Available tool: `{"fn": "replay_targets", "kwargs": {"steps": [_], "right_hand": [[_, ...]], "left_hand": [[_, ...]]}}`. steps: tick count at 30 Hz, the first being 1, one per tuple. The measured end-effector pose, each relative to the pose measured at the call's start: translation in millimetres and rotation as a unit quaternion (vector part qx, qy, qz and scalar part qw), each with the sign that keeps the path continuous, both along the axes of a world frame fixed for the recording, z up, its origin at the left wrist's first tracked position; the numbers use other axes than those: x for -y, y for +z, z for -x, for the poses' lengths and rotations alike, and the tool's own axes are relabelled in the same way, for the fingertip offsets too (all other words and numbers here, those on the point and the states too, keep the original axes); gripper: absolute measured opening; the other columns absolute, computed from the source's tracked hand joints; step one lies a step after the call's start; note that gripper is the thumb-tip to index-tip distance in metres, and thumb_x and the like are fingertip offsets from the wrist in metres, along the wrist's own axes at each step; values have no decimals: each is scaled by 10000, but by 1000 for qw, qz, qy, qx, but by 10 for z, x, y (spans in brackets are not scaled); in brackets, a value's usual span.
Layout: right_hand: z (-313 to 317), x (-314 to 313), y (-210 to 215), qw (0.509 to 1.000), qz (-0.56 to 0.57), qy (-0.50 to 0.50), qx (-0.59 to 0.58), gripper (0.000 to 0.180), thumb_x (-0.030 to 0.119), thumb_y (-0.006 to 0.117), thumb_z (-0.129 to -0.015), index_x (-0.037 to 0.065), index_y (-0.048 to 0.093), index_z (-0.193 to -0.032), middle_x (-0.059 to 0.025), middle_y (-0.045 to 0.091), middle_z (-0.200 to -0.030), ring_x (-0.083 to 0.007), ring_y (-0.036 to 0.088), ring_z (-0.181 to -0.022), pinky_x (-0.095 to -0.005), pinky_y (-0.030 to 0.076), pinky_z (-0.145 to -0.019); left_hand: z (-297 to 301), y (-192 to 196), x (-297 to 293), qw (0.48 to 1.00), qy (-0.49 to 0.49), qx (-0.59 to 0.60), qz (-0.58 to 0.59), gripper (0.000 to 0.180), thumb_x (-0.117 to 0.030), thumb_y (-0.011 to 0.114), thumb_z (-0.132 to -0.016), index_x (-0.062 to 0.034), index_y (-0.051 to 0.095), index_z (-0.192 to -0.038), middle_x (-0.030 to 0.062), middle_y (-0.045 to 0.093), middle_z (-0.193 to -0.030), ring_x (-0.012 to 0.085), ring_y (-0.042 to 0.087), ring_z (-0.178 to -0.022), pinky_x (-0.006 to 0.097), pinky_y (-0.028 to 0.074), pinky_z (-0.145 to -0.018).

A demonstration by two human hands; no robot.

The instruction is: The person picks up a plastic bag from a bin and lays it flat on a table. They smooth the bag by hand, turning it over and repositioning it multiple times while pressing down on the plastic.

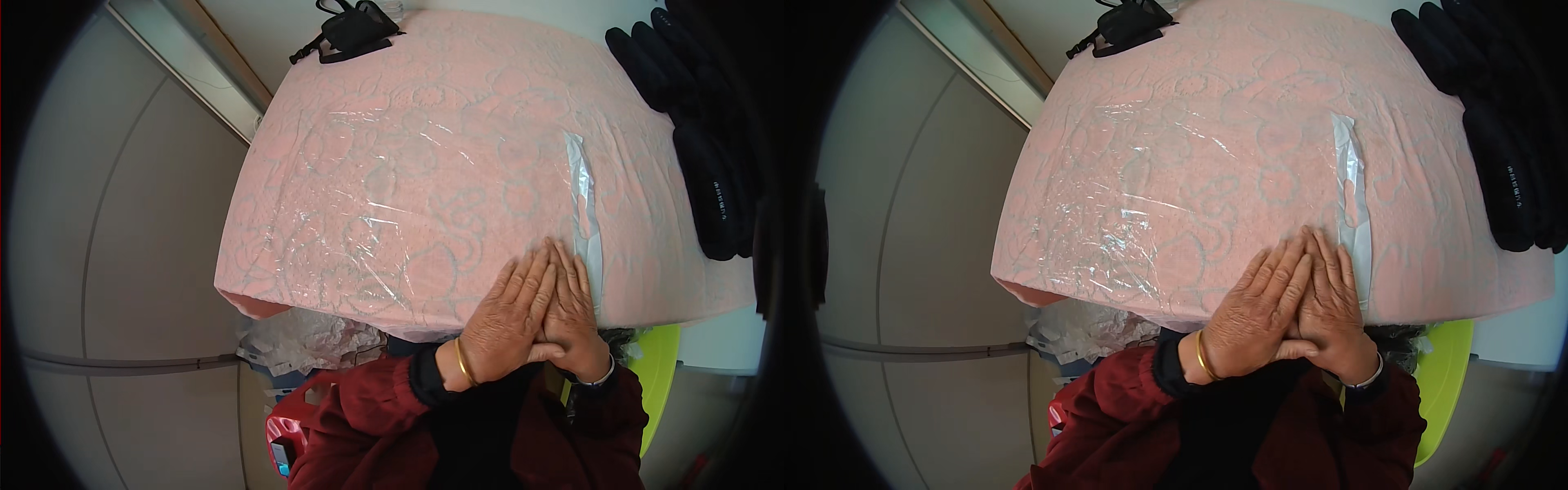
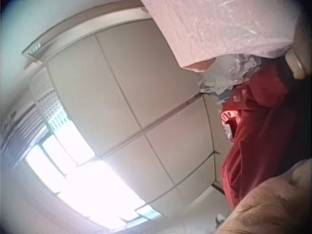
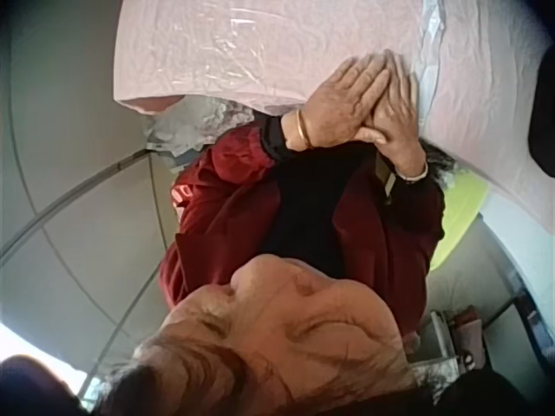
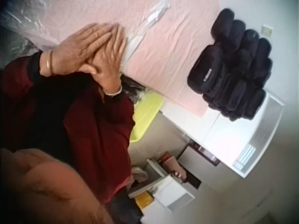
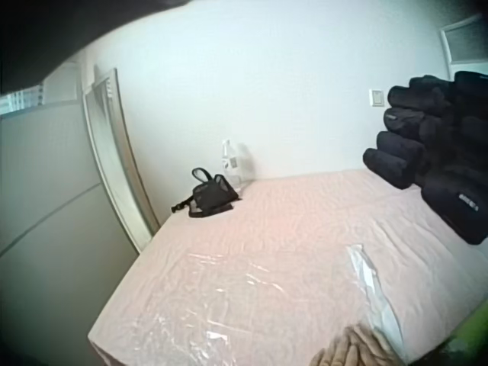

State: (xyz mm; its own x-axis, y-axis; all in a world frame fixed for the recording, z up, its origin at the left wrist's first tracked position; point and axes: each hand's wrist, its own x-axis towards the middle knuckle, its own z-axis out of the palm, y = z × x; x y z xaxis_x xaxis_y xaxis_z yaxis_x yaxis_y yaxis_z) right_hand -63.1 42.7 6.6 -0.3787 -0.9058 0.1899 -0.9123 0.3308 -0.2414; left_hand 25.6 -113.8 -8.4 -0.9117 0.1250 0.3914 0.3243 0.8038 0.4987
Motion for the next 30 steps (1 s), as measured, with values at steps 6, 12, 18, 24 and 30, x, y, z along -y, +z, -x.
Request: {"fn": "replay_targets", "kwargs": {"steps": [6, 12, 18, 24, 30], "right_hand": [[-5, 61, 72, 997, -51, -57, -7, 899, 551, 522, -937, -106, 295, -1507, -276, 292, -1583, -400, 261, -1493, -548, 149, -1221], [-5, 68, 82, 996, -64, -55, -13, 918, 566, 522, -933, -110, 288, -1509, -273, 292, -1584, -393, 268, -1492, -541, 156, -1222], [7, 60, 8, 998, -38, -45, -10, 932, 465, 602, -879, -103, 244, -1525, -270, 258, -1599, -409, 236, -1500, -549, 150, -1220], [5, 22, -34, 999, -13, -43, -15, 947, 475, 626, -883, -83, 231, -1537, -266, 245, -1606, -414, 226, -1502, -547, 152, -1218], [-2, -84, 5, 999, 30, -33, -15, 914, 558, 607, -909, -50, 302, -1519, -254, 262, -1601, -415, 228, -1499, -570, 154, -1207]], "left_hand": [[-601, 99, 763, 977, 112, 95, 157, 1066, -715, 502, -844, 102, 314, -1502, 282, 297, -1583, 407, 275, -1491, 509, 197, -1218], [-1310, 140, 1845, 928, 270, 131, 219, 1100, -812, 355, -875, 92, 322, -1500, 276, 317, -1576, 428, 288, -1477, 540, 189, -1200], [-1571, 83, 2326, 913, 328, 128, 208, 1086, -816, 318, -889, 77, 322, -1506, 264, 312, -1580, 427, 270, -1481, 545, 169, -1202], [-1590, -16, 2345, 911, 344, 100, 203, 1062, -807, 317, -902, 61, 321, -1515, 253, 317, -1580, 423, 268, -1481, 538, 164, -1204], [-1524, -6, 2088, 909, 342, 42, 235, 1013, -780, 370, -910, 38, 355, -1507, 243, 328, -1577, 404, 276, -1485, 574, 150, -1199]]}}
